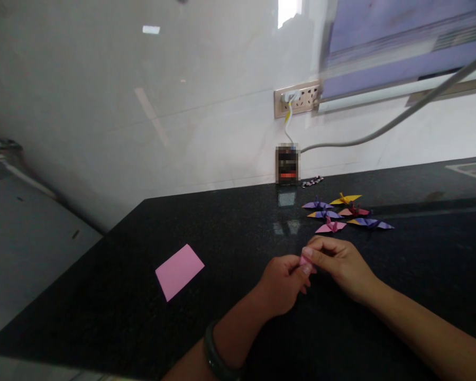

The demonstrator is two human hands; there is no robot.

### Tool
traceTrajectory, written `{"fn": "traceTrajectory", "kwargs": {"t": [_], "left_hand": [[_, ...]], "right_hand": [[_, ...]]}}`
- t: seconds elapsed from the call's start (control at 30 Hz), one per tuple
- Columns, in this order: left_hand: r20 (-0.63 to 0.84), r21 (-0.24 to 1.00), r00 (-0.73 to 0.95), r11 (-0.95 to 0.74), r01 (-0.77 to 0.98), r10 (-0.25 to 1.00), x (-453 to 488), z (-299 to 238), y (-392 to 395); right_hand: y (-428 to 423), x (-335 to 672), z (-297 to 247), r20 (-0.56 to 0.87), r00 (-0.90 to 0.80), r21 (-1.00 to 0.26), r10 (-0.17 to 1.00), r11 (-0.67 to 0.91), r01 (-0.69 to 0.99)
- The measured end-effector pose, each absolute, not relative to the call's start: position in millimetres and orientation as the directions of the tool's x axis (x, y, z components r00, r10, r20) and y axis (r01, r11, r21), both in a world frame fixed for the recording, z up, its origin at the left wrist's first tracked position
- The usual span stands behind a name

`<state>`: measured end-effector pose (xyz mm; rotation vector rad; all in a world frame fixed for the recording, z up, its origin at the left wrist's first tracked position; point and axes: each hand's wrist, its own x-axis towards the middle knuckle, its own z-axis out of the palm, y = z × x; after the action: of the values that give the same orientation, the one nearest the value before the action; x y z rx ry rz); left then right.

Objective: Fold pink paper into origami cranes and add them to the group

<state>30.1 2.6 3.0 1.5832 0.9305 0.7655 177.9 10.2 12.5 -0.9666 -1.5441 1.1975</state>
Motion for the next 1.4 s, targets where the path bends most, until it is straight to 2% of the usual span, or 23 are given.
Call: {"fn": "traceTrajectory", "kwargs": {"t": [0.13,0.3,0.43,0.57,0.67,0.8,0.93,1.07,1.17,1.27,1.4], "left_hand": [[0.023,0.964,0.423,-0.131,0.229,0.906,30,5,3],[0.046,0.946,0.414,-0.172,0.275,0.909,31,7,2],[0.009,0.948,0.401,-0.135,0.287,0.916,32,4,3],[-0.024,0.932,0.431,-0.135,0.335,0.902,32,1,4],[-0.005,0.917,0.427,-0.166,0.362,0.904,31,0,4],[0.057,0.895,0.348,-0.203,0.398,0.936,29,2,7],[0.118,0.883,0.235,-0.21,0.419,0.965,25,7,12],[0.165,0.904,0.162,-0.215,0.369,0.973,22,12,15],[0.088,0.966,0.148,-0.121,0.23,0.985,25,14,15],[-0.038,0.997,0.217,0.021,0.08,0.975,28,13,14],[-0.021,0.997,0.244,0.003,0.074,0.97,26,12,13]], "right_hand": [[10,178,13,0.142,-0.298,-0.988,0.944,0.154,0.018],[9,179,7,0.169,-0.249,-0.982,0.954,0.185,0.046],[11,180,9,0.155,-0.27,-0.984,0.95,0.172,0.04],[14,183,11,0.126,-0.331,-0.981,0.935,0.167,0.1],[16,187,9,0.169,-0.286,-0.964,0.943,0.219,0.152],[19,190,8,0.188,-0.178,-0.964,0.966,0.216,0.157],[20,190,8,0.149,-0.255,-0.958,0.955,0.203,0.201],[17,187,5,0.089,-0.353,-0.947,0.931,0.189,0.258],[14,184,4,0.055,-0.404,-0.947,0.913,0.176,0.27],[11,182,5,0.07,-0.391,-0.946,0.918,0.186,0.266],[9,180,6,0.078,-0.39,-0.954,0.917,0.182,0.237]]}}
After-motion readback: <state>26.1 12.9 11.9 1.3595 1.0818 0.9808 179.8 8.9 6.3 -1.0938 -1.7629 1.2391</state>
